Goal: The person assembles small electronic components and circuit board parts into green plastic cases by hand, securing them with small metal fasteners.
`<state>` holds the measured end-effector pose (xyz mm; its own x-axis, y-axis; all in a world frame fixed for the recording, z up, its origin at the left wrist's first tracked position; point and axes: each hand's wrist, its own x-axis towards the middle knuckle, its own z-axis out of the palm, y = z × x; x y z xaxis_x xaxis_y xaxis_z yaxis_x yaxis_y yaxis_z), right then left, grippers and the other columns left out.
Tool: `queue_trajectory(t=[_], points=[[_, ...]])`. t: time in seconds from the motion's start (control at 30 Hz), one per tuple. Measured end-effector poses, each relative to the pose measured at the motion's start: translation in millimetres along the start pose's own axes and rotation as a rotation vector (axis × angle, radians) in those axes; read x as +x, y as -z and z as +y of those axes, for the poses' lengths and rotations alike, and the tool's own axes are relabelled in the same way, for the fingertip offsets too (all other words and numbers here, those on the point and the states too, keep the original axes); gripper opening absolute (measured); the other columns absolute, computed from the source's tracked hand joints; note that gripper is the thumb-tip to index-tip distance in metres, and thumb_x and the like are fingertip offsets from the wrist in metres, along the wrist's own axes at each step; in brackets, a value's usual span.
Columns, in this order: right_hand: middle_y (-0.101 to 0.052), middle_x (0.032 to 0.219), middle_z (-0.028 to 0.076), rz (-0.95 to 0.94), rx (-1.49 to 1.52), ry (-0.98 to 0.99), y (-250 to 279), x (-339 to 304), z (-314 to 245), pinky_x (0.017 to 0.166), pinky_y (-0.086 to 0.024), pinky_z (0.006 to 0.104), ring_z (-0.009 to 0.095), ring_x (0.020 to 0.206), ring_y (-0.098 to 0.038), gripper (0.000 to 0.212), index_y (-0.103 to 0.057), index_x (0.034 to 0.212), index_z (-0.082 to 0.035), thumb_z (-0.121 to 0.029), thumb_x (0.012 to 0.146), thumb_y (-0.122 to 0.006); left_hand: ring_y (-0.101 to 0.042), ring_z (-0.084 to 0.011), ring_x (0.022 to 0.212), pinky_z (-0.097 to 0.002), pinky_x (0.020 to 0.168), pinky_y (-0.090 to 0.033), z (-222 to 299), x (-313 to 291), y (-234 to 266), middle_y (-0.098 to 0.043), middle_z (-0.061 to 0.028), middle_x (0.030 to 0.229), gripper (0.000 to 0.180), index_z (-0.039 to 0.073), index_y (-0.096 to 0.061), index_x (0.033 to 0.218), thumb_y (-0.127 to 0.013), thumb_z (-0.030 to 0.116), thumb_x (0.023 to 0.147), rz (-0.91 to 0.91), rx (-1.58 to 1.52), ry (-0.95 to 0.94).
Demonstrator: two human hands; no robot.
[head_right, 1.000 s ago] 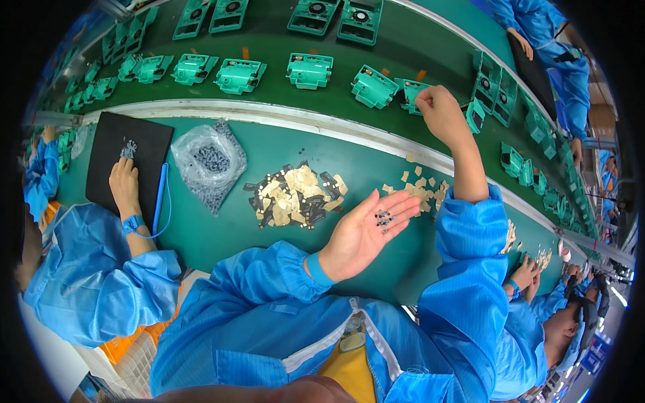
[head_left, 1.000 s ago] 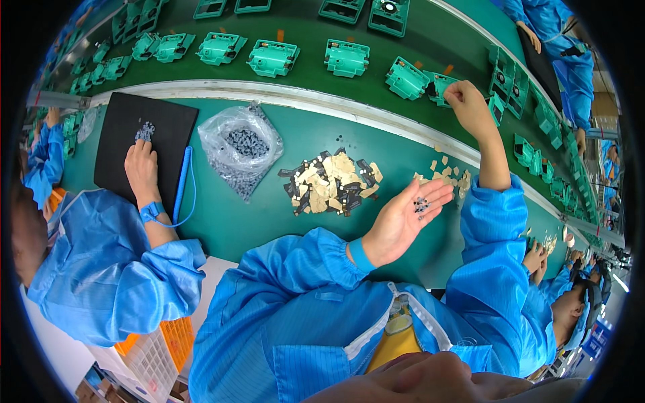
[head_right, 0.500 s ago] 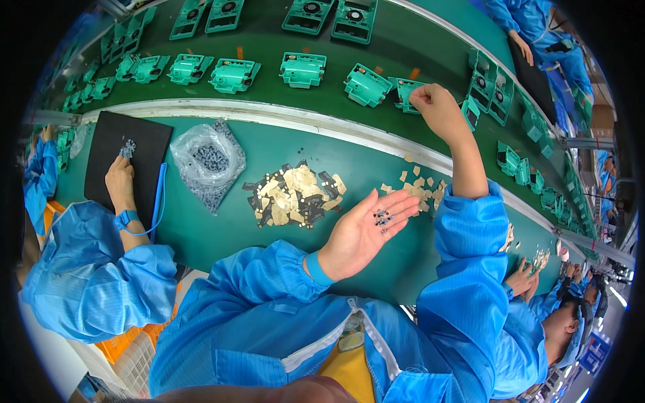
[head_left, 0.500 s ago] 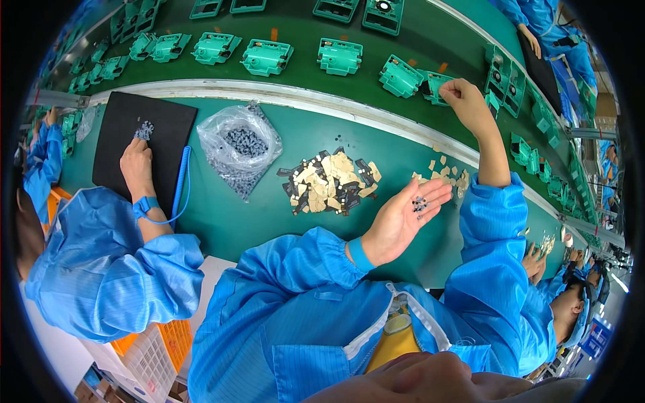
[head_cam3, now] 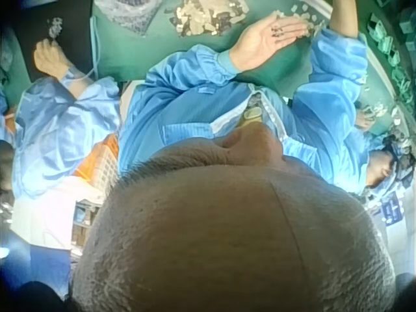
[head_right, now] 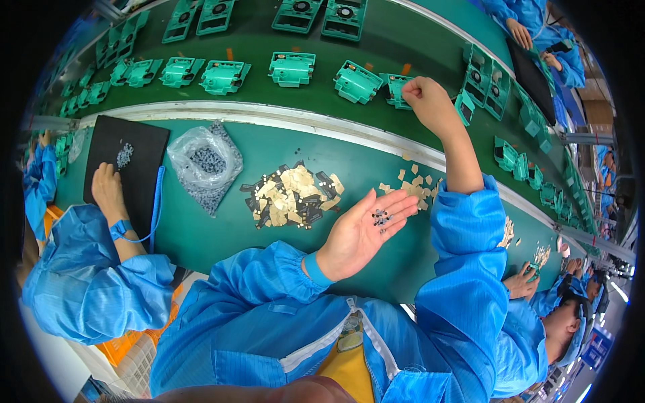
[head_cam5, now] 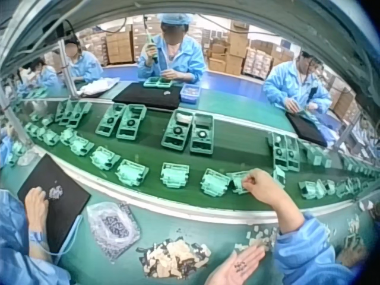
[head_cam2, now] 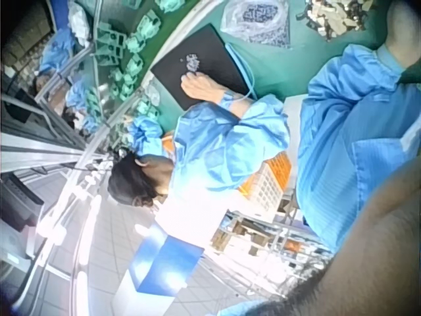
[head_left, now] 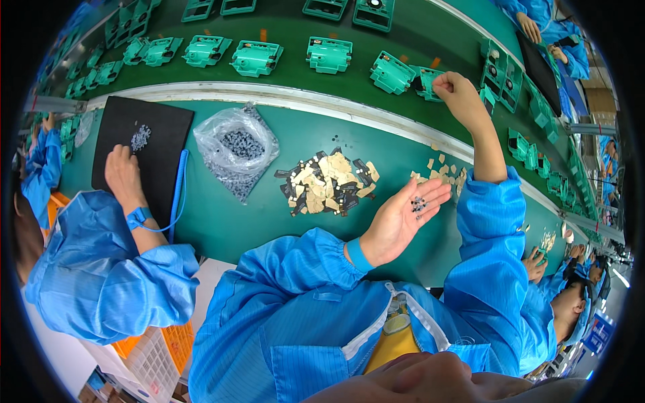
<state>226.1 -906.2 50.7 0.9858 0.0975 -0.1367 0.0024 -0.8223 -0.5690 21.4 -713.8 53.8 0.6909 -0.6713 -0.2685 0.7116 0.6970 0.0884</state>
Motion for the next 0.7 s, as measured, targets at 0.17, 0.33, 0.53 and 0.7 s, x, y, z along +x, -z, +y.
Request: queue_trajectory(t=[0.17, 0.33, 0.53, 0.7], points=[[-0.068, 0.090, 0.011, -0.006, 0.006, -0.004, -1.6, 1.5, -0.6, 0.078, -0.051, 0.0329, 0.019, 0.083, -0.063, 0.018, -0.068, 0.098, 0.002, -0.011, 0.088, -0.066, -0.037, -0.0259, 0.144, -0.0380, 0.119, -0.025, 0.9, -0.3, 0.5, -0.041, -0.0187, 0.153, 0.066, -0.003, -0.033, 0.150, -0.031, 0.047, 0.107, -0.004, -0.005, 0.003], [-0.068, 0.089, 0.010, 0.003, 0.035, -0.007, -3.9, 2.0, -2.6, 0.077, -0.051, 0.0330, 0.019, 0.082, -0.062, 0.016, -0.068, 0.096, 0.003, -0.011, 0.087, -0.065, -0.037, -0.0259, 0.143, -0.0379, 0.119, -0.025, 2.1, 0.2, 0.6, -0.041, -0.0188, 0.153, 0.066, -0.004, -0.033, 0.150, -0.030, 0.047, 0.107, -0.007, -0.001, 0.002], [-0.066, 0.089, 0.006, -0.015, -0.037, -0.013, -5.8, 3.0, -13.5, 0.076, -0.050, 0.0302, 0.014, 0.082, -0.059, 0.016, -0.067, 0.101, 0.002, -0.010, 0.089, -0.066, -0.036, -0.0258, 0.144, -0.0381, 0.120, -0.025, 2.3, 0.2, -2.8, -0.040, -0.0186, 0.153, 0.066, -0.004, -0.032, 0.150, -0.030, 0.047, 0.108, 0.003, -0.006, 0.005], [-0.065, 0.087, 0.006, 0.005, -0.061, -0.017, -7.2, 4.4, -16.2, 0.075, -0.050, 0.0303, 0.014, 0.080, -0.058, 0.015, -0.067, 0.098, 0.002, -0.009, 0.088, -0.067, -0.036, -0.0260, 0.144, -0.0382, 0.120, -0.025, 3.1, -0.7, -2.7, -0.039, -0.0184, 0.154, 0.064, -0.004, -0.031, 0.151, -0.029, 0.045, 0.108, 0.007, -0.001, 0.011]])
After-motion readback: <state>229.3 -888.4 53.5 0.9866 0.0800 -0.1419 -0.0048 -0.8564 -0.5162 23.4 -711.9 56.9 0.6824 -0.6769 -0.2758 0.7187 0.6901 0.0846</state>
